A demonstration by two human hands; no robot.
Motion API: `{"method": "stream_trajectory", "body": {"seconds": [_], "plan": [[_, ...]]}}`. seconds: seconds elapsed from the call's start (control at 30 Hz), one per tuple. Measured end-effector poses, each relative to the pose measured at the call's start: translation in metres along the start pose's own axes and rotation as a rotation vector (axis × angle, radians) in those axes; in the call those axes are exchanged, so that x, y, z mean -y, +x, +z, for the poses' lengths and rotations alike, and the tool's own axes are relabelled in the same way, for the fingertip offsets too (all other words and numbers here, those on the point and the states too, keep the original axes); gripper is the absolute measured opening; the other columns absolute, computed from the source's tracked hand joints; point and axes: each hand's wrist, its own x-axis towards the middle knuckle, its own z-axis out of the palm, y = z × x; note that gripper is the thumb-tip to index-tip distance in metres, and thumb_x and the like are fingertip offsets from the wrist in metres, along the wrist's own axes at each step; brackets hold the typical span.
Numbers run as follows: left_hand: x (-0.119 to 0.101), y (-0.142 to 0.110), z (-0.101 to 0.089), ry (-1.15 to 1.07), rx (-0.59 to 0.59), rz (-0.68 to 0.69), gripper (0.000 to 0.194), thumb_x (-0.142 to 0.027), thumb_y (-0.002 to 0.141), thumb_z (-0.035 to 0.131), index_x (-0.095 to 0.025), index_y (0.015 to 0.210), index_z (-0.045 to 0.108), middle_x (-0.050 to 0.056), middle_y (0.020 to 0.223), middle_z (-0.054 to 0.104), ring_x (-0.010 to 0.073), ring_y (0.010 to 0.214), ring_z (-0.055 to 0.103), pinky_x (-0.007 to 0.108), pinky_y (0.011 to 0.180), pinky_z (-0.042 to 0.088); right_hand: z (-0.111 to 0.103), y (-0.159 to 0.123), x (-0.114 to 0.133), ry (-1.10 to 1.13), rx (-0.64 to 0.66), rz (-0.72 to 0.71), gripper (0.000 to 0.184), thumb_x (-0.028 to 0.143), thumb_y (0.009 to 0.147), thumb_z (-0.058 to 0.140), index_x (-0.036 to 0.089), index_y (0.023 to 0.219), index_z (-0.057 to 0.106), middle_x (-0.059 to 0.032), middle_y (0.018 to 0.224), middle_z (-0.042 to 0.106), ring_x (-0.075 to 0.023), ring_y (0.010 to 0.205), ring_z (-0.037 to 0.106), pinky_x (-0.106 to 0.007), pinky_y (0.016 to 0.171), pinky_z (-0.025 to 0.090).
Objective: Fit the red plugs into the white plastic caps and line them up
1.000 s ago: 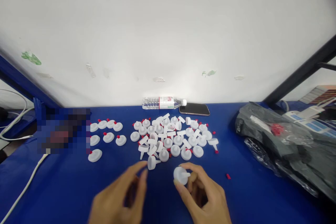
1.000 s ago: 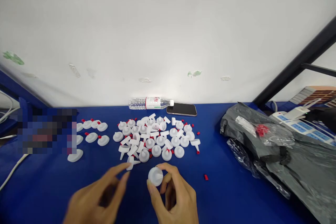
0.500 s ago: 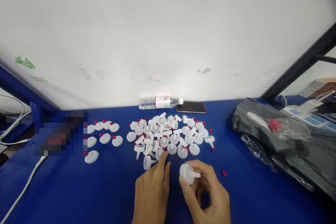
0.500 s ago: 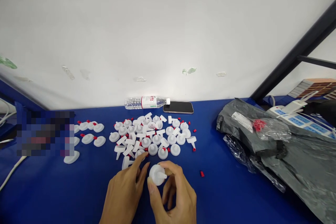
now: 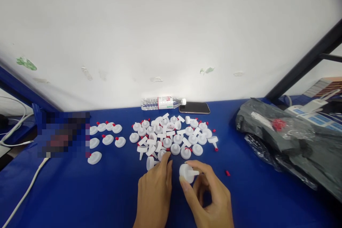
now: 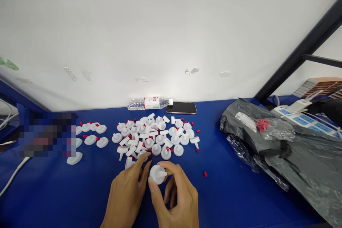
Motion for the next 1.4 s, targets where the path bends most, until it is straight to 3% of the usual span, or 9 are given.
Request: {"method": "stream_trajectory", "body": {"seconds": [0.13,0.33,0.47,0.57,0.77,0.93,1.03,1.17,1.4], "plan": [[-0.001,0.002,0.001,0.004,0.010,0.010,0.039,-0.021,0.109,0.040,-0.027,0.143,0.057,0.002,0.110,0.081,0.0231,0.093,0.079,0.031,0.070,0.052,0.000,0.001,0.001,0.000,0.004,-0.003,0.024,0.041,0.092,0.071,0.024,0.108,0.071,0.0018,0.073,0.067,-0.0095,0.044,0.050,-0.023,0.040,0.040],[-0.001,0.000,0.002,0.006,0.005,0.104,0.028,-0.021,0.109,0.042,-0.028,0.126,0.063,-0.003,0.104,0.081,0.0190,0.091,0.079,0.027,0.066,0.050,0.000,0.002,0.001,-0.002,0.010,-0.035,0.023,0.041,0.092,0.071,0.025,0.110,0.071,0.0036,0.070,0.065,-0.0096,0.043,0.050,-0.023,0.040,0.040],[0.004,-0.002,0.006,0.029,-0.041,0.195,0.023,-0.019,0.107,0.047,-0.025,0.122,0.063,-0.003,0.098,0.082,0.0201,0.083,0.080,0.027,0.061,0.051,-0.003,0.006,0.001,-0.006,0.003,-0.062,0.019,0.036,0.094,0.069,0.025,0.109,0.068,-0.0013,0.090,0.073,-0.0102,0.050,0.061,-0.022,0.039,0.044],[0.012,-0.006,0.015,0.057,-0.113,0.275,0.022,-0.015,0.104,0.049,-0.023,0.118,0.064,-0.002,0.095,0.081,0.0217,0.079,0.080,0.029,0.058,0.054,-0.007,0.010,-0.003,-0.026,0.020,-0.076,0.019,0.034,0.093,0.070,0.024,0.109,0.066,-0.0066,0.110,0.077,-0.0127,0.060,0.071,-0.020,0.040,0.049],[0.044,-0.019,0.039,0.102,-0.342,0.443,0.024,-0.014,0.102,0.043,-0.023,0.114,0.062,0.003,0.099,0.074,0.0188,0.072,0.077,0.026,0.051,0.056,-0.008,0.011,-0.010,-0.108,0.089,-0.114,0.027,0.036,0.093,0.075,0.023,0.117,0.072,0.0041,0.063,0.072,-0.0127,0.045,0.063,-0.019,0.042,0.053],[0.070,-0.018,0.041,0.066,-0.480,0.591,0.021,-0.019,0.105,0.041,-0.023,0.119,0.057,0.006,0.111,0.073,0.0165,0.086,0.079,0.022,0.064,0.061,-0.005,0.009,-0.011,-0.108,0.111,-0.177,0.029,0.032,0.094,0.072,0.027,0.123,0.074,-0.0023,0.095,0.079,-0.0110,0.052,0.067,-0.018,0.043,0.055],[0.071,-0.016,0.034,-0.131,-0.530,0.567,0.018,-0.021,0.106,0.043,-0.025,0.115,0.058,0.002,0.104,0.073,0.0119,0.074,0.076,0.019,0.064,0.060,-0.006,0.009,-0.010,-0.129,0.168,-0.216,0.029,0.031,0.095,0.072,0.029,0.124,0.073,-0.0031,0.108,0.076,-0.0099,0.055,0.068,-0.018,0.045,0.056],[0.070,-0.018,0.027,-0.356,-0.454,0.474,0.013,-0.029,0.105,0.053,-0.029,0.114,0.063,-0.005,0.092,0.076,0.0073,0.057,0.068,0.014,0.063,0.059,-0.007,0.007,-0.011,-0.144,0.244,-0.162,0.033,0.034,0.096,0.071,0.033,0.129,0.071,-0.0019,0.109,0.072,-0.0096,0.055,0.066,-0.019,0.047,0.058],[0.070,-0.022,0.020,-0.412,-0.444,0.467,0.026,-0.023,0.103,0.058,-0.033,0.127,0.063,-0.006,0.108,0.076,0.0063,0.086,0.076,0.011,0.083,0.058,-0.003,0.000,-0.018,-0.177,0.299,-0.188,0.037,0.039,0.095,0.073,0.035,0.131,0.069,0.0001,0.102,0.073,-0.0086,0.050,0.062,-0.021,0.047,0.054]]}}
